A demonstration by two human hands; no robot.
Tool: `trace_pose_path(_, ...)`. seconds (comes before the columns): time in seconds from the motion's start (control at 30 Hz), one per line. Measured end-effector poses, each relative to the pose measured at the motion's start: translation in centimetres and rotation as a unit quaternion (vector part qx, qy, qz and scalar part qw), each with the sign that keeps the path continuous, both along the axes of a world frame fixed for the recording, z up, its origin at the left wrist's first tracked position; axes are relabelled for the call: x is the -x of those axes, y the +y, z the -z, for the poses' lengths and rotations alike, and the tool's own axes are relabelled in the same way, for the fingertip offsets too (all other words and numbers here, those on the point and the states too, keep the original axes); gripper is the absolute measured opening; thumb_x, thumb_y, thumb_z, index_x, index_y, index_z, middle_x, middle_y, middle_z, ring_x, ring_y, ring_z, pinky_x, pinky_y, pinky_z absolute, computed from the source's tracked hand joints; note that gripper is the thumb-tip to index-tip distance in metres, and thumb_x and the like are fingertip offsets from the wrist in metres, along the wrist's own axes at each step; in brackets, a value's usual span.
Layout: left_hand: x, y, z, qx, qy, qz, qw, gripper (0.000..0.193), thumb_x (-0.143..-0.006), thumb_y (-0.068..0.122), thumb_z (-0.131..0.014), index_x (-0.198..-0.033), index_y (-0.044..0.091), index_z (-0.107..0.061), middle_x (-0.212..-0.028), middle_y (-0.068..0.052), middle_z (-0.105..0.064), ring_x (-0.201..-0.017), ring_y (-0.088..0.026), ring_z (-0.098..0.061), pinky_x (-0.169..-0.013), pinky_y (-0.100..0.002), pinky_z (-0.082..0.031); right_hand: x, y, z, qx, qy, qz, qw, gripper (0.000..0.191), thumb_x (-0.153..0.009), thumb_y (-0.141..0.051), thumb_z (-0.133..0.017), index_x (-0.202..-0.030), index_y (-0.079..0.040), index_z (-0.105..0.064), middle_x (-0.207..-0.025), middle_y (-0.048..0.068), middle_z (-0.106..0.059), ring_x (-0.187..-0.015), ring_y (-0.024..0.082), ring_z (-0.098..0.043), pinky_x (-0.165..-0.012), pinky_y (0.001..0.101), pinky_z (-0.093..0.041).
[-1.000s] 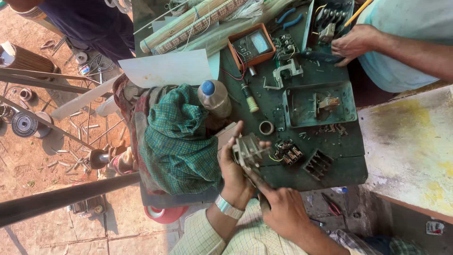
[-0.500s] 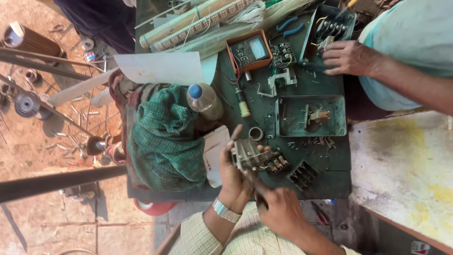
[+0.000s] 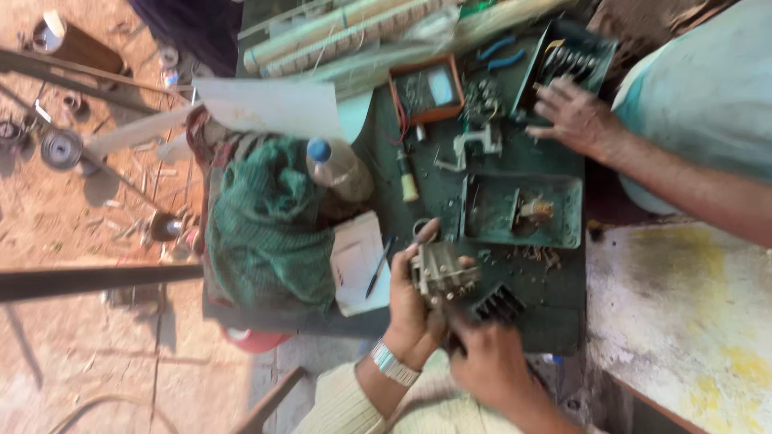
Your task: The person holds a small electrical component, turns it over, and uses a small tool to scrape or clean its surface. They then place the component on the table and continue to clean small parts with the tool.
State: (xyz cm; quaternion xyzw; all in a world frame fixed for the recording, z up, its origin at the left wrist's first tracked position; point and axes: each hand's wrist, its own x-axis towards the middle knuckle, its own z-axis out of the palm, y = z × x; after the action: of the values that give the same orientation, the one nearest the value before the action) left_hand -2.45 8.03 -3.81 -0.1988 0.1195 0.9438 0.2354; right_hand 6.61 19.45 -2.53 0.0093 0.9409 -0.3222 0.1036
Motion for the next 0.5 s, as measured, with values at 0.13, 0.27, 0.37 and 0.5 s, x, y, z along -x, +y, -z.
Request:
trace_pose_path(0.13, -0.5, 0.0, -0.4, -0.021, -0.008, 0.000, 1.000, 0.052, -0.103, 0.034, -0.047, -0.149, 0.012, -0.052, -0.105, -0.018, -0.066, -0.092, -0.032, -0.072, -0.085, -0.048, -0.062, -0.2, -0.3, -0.2, -0.065, 0.124, -0.043, 0.989, 0.072, -0.065, -0.010, -0.072, -0.136, -0.016, -0.060, -0.082, 0.018, -0.071, -0.073, 0.038, -0.070, -0.070, 0.0533, -0.056)
trace_pose_path(0.27, -1.2, 0.2, -1.0, -0.060, -0.027, -0.017, 0.998, 0.055, -0.104, 0.034, -0.048, -0.153, 0.007, -0.049, -0.104, -0.013, -0.065, -0.093, -0.035, -0.072, -0.089, -0.050, -0.064, 0.4, -0.3, -1.7, -0.037, 0.152, -0.048, 0.987, 0.064, -0.067, -0.016, -0.075, -0.130, -0.017, -0.061, -0.088, 0.019, -0.073, -0.073, 0.039, -0.071, -0.065, 0.0503, -0.056)
trace_pose_path(0.37, -1.4, 0.2, -1.3, -0.031, 0.003, 0.002, 1.000, 0.058, -0.105, 0.032, -0.048, -0.158, 0.008, -0.048, -0.106, -0.015, -0.066, -0.097, -0.032, -0.072, -0.087, -0.048, -0.062, 0.2, 0.0, -3.1, -0.016, 0.030, -0.042, 0.999, 0.075, -0.068, -0.014, -0.076, -0.141, -0.018, -0.059, -0.072, 0.017, -0.072, -0.062, 0.037, -0.071, -0.062, 0.0514, -0.057)
trace_pose_path(0.5, -1.3, 0.2, -1.3, -0.035, 0.021, -0.034, 0.999, 0.057, -0.104, 0.032, -0.048, -0.156, 0.009, -0.047, -0.104, -0.016, -0.066, -0.094, -0.033, -0.072, -0.084, -0.046, -0.063, 0.0, 0.1, -3.4, -0.069, -0.038, -0.046, 0.996, 0.077, -0.073, -0.016, -0.075, -0.148, -0.024, -0.058, -0.065, 0.016, -0.071, -0.061, 0.037, -0.071, -0.063, 0.0507, -0.058)
